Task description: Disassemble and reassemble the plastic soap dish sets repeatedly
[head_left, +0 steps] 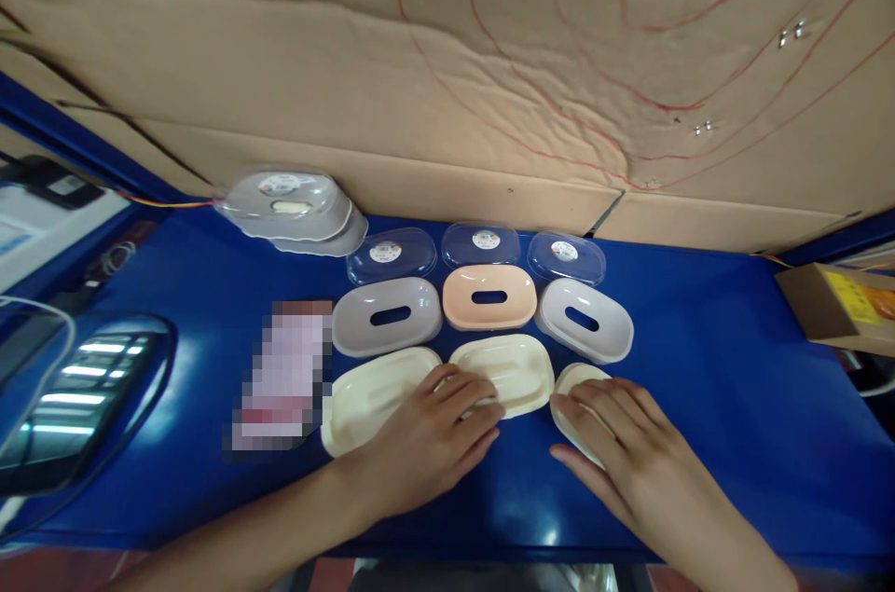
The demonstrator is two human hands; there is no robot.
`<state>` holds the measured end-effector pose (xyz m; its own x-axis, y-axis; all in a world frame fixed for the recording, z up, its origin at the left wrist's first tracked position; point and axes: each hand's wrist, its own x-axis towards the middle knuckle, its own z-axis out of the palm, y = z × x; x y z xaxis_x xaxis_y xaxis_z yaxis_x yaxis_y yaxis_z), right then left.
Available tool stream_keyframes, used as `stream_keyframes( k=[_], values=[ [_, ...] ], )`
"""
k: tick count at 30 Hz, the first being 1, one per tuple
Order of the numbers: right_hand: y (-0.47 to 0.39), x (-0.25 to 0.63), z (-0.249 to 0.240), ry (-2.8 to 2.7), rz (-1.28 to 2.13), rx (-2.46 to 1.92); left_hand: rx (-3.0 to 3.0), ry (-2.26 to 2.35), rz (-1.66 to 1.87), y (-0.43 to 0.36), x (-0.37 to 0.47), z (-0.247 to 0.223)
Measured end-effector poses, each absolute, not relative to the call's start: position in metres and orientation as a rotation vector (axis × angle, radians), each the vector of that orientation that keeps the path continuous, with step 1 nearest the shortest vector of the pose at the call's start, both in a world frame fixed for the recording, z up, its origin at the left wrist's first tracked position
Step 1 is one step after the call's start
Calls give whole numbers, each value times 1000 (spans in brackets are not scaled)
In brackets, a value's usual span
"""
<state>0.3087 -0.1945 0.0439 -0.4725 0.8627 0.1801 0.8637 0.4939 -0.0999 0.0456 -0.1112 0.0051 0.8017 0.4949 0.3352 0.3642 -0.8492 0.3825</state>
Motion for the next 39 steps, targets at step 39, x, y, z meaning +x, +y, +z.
stream_keyframes(
  k=[39],
  values=[
    [-171,194,34,-2652,363,-1028,1595,1051,1530,-223,-48,-25]
  ],
)
